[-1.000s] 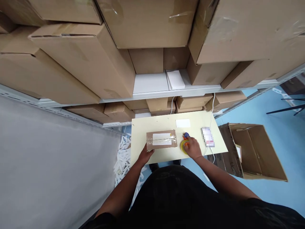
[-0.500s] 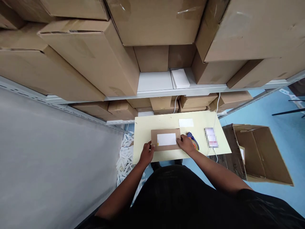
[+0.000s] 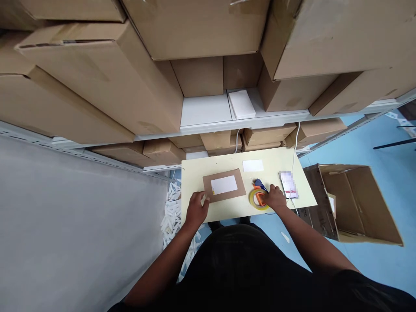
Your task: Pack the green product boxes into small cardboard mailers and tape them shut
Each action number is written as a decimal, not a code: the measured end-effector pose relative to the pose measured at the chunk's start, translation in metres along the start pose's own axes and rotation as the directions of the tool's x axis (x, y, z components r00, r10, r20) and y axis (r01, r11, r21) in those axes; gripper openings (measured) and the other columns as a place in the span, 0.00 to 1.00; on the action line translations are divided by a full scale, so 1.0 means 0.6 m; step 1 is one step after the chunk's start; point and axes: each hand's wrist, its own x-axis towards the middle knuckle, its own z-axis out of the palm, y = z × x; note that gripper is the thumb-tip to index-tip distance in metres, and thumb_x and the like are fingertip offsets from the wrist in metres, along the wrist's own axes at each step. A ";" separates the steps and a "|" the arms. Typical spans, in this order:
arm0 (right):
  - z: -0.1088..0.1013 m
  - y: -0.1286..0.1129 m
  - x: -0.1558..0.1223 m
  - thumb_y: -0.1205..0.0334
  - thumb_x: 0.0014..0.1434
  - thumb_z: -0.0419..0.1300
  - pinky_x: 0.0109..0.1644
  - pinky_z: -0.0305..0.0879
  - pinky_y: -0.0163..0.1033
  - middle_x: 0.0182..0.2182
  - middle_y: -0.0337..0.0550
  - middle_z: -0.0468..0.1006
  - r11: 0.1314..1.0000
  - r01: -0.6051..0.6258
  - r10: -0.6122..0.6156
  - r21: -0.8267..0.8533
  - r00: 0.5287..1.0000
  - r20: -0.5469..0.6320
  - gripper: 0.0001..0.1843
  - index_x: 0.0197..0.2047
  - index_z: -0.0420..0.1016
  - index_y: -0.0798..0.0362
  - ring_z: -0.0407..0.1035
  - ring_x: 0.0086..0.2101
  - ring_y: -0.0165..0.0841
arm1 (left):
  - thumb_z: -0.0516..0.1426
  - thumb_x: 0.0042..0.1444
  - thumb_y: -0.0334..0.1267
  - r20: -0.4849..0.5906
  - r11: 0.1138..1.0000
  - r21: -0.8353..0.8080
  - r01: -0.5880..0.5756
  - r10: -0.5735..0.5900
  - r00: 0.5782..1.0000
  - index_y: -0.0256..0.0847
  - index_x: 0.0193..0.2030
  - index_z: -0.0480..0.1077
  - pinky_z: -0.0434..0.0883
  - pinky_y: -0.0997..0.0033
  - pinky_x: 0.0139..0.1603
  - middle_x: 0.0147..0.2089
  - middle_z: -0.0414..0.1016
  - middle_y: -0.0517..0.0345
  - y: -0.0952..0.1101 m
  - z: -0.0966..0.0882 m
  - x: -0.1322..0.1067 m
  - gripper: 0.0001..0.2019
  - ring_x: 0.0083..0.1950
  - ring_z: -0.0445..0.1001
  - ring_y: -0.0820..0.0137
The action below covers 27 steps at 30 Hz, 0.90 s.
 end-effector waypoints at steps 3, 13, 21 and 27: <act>0.010 0.011 0.031 0.49 0.57 0.64 0.40 0.66 0.40 0.44 0.52 0.78 0.996 0.016 -0.029 0.085 0.986 0.164 0.26 0.55 0.70 0.55 0.75 0.41 0.42 | 0.51 0.68 0.43 0.163 0.991 -0.013 -0.137 0.137 0.977 0.45 0.48 0.74 0.73 0.61 0.54 0.48 0.75 0.52 0.058 -0.003 0.009 0.12 0.50 0.75 0.62; 0.003 0.041 -0.027 0.63 0.60 0.57 0.59 0.66 0.44 0.59 0.54 0.75 0.910 0.331 -0.293 0.248 0.939 -0.179 0.32 0.68 0.65 0.55 0.71 0.55 0.44 | 0.48 0.66 0.61 0.631 0.949 -0.132 0.287 -0.143 0.762 0.42 0.37 0.69 0.68 0.69 0.32 0.33 0.76 0.56 0.232 0.120 0.085 0.24 0.32 0.76 0.67; -0.004 0.034 -0.079 0.63 0.58 0.56 0.65 0.65 0.50 0.57 0.56 0.75 0.827 0.450 -0.365 0.336 0.885 -0.288 0.35 0.69 0.64 0.58 0.69 0.57 0.46 | 0.52 0.63 0.61 0.726 0.844 -0.258 0.470 -0.152 0.670 0.41 0.33 0.66 0.63 0.74 0.25 0.28 0.72 0.58 0.268 0.181 0.096 0.23 0.26 0.73 0.72; -0.001 0.032 -0.085 0.64 0.56 0.57 0.63 0.66 0.47 0.55 0.53 0.76 0.827 0.382 -0.333 0.413 0.924 -0.189 0.36 0.69 0.64 0.56 0.71 0.55 0.45 | 0.49 0.64 0.49 0.641 0.979 -0.076 0.189 -0.097 0.761 0.41 0.31 0.68 0.69 0.71 0.30 0.26 0.74 0.57 0.265 0.193 0.106 0.16 0.27 0.74 0.69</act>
